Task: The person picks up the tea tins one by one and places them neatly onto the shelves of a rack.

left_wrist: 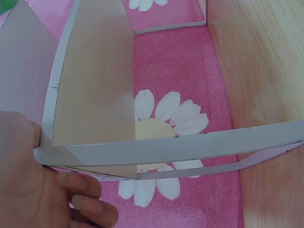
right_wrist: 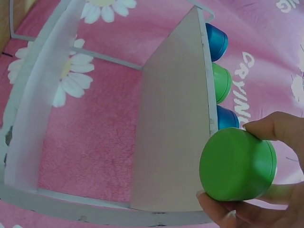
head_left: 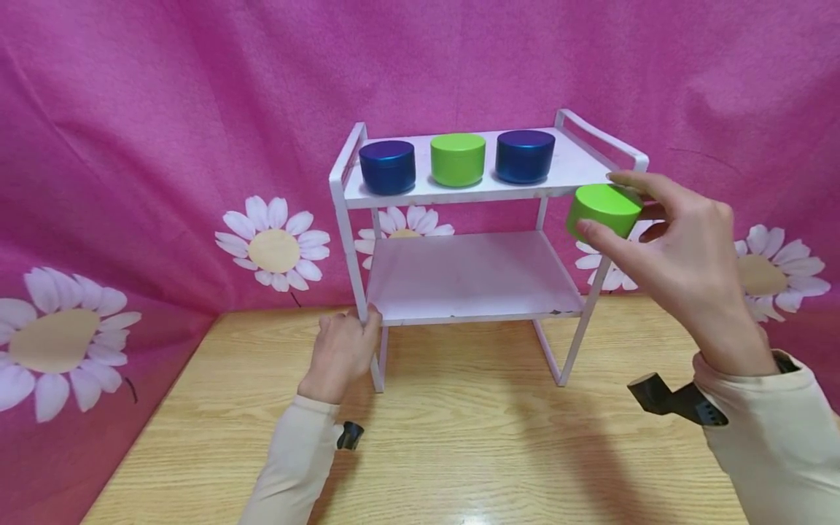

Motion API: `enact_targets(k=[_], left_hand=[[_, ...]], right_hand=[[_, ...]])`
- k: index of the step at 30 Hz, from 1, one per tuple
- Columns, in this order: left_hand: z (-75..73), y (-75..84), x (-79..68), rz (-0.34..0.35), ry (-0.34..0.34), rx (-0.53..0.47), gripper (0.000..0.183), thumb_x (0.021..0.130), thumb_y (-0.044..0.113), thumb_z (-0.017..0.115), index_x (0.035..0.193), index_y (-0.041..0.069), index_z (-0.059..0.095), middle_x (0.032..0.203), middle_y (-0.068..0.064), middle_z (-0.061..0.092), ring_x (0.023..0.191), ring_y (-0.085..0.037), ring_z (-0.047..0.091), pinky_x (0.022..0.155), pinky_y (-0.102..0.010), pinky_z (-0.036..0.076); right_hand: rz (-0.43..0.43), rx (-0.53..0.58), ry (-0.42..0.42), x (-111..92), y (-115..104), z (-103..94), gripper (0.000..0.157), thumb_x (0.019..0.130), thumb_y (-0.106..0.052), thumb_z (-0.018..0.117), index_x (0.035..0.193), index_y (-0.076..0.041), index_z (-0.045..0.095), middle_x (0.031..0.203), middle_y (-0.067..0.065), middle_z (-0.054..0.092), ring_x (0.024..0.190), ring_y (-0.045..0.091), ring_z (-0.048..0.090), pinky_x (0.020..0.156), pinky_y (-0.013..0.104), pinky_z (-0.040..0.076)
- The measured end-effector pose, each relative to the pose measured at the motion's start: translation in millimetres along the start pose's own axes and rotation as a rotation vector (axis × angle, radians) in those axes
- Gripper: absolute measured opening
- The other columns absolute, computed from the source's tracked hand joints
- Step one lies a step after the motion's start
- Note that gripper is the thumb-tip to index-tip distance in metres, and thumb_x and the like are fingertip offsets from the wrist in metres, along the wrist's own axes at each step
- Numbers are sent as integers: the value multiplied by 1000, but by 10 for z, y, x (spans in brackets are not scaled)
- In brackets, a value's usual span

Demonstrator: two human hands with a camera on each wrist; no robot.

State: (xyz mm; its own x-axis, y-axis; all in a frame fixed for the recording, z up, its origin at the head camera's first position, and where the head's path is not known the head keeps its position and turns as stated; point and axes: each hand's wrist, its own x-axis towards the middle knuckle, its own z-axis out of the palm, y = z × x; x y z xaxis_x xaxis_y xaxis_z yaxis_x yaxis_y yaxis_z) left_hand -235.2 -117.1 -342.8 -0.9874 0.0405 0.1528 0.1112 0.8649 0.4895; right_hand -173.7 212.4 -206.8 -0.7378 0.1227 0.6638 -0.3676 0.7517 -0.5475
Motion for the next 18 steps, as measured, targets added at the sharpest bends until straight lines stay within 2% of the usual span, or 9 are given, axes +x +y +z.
enact_targets(k=[5,11,18], left_hand=[[11,3,-5,-13,-7,-16,56,100,41,21,71,7,54,69,-11,54,93,-39,50,83,-45,41],[10,-4,-1,-41,-27,-23,55,100,42,22,75,5,54,74,-13,54,93,-38,47,75,-43,43],[8,-13,22,-43,-51,-47,56,100,43,21,82,4,56,78,-15,55,97,-39,47,76,-44,44]], right_hand=[[-33,-8,22,28,-35,-7,52,72,-21,83,121,-11,67,95,17,69,65,-8,49,53,11,34],[-39,3,22,96,-60,-25,50,73,-22,82,119,-9,67,98,16,68,68,-8,52,59,9,37],[-60,9,45,209,-105,-56,49,76,-24,80,119,-7,67,101,16,68,68,-11,52,59,8,38]])
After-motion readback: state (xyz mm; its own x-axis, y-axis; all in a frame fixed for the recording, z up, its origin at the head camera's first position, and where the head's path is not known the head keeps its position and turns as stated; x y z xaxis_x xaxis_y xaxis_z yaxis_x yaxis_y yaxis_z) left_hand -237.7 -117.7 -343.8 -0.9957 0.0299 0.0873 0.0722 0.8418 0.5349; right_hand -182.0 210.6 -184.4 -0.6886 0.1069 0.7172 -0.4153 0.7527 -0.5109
